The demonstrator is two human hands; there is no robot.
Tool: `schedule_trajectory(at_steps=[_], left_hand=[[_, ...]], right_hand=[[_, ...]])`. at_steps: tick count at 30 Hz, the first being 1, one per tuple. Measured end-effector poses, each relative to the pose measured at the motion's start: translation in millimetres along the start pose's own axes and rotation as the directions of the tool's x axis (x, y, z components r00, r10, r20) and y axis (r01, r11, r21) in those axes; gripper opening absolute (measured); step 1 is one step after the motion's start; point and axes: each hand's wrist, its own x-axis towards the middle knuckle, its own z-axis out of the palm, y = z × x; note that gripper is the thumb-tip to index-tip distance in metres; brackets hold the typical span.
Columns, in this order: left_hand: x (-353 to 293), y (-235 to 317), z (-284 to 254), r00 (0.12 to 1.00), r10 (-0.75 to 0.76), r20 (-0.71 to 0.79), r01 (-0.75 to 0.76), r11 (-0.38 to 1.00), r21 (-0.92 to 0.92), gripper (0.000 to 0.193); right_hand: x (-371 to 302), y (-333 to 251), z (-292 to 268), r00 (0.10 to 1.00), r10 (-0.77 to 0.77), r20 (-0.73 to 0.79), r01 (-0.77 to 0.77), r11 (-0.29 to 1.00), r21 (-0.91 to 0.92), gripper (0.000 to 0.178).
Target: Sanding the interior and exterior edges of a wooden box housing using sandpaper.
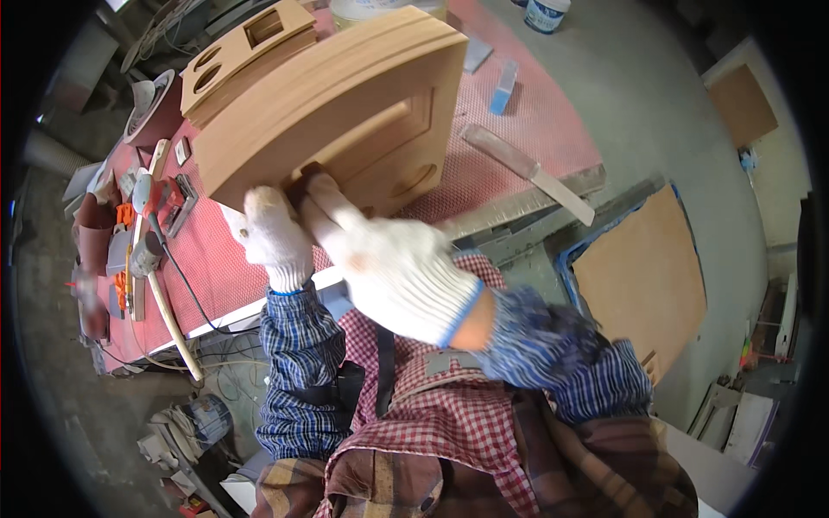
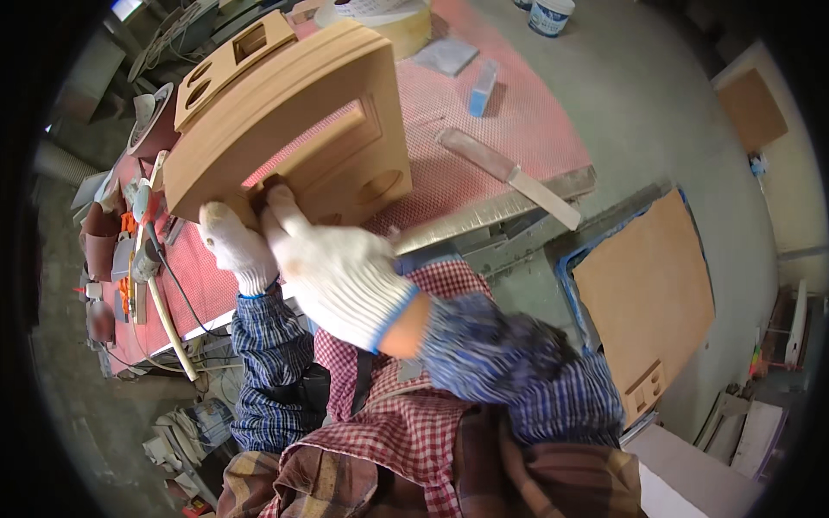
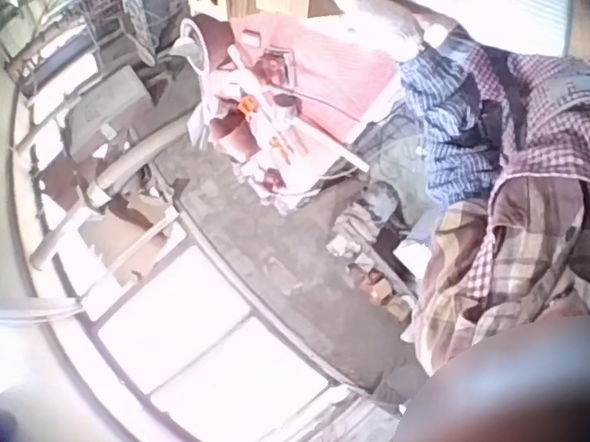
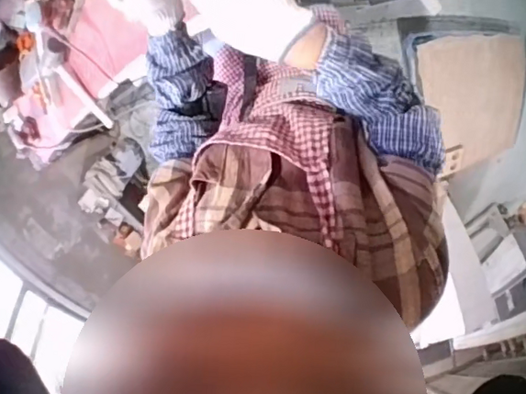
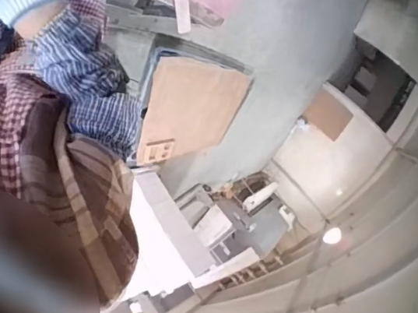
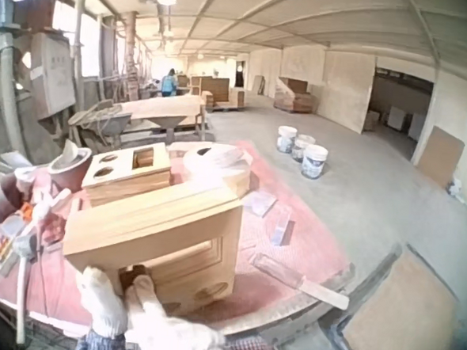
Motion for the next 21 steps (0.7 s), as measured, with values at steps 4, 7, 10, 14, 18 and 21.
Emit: schedule_trajectory(at_steps=[4, 7, 10, 14, 18, 21], left_hand=[[-2, -1, -1, 1.000, 0.030, 0.008, -0.027, 0.742, 0.670, 0.041], [-5, -16, 4, 0.923, -0.366, -0.118, 0.335, 0.916, -0.219, 0.032], [0, -14, -18, 0.980, 0.198, 0.008, -0.175, 0.847, 0.502, 0.014], [-4, 0, -1, 0.882, 0.452, 0.137, -0.380, 0.508, 0.773, 0.019], [-6, -6, -9, 0.952, 0.292, 0.092, -0.274, 0.676, 0.684, 0.052], [-4, 16, 7, 0.987, 0.139, -0.081, -0.085, 0.877, 0.473, 0.050]], right_hand=[[20, 14, 7, 0.945, -0.039, 0.325, 0.084, 0.988, -0.128, 0.036], [37, 17, 25, 0.996, -0.077, 0.054, 0.088, 0.966, -0.243, 0.032], [3, 3, 3, 1.000, -0.018, -0.019, 0.014, 0.984, -0.178, 0.044], [9, 29, -5, 0.996, -0.071, -0.059, 0.044, 0.930, -0.365, 0.045], [24, 37, 2, 0.983, -0.107, -0.149, 0.071, 0.971, -0.229, 0.036], [-7, 41, -17, 0.996, -0.064, -0.056, 0.049, 0.971, -0.234, 0.038]])
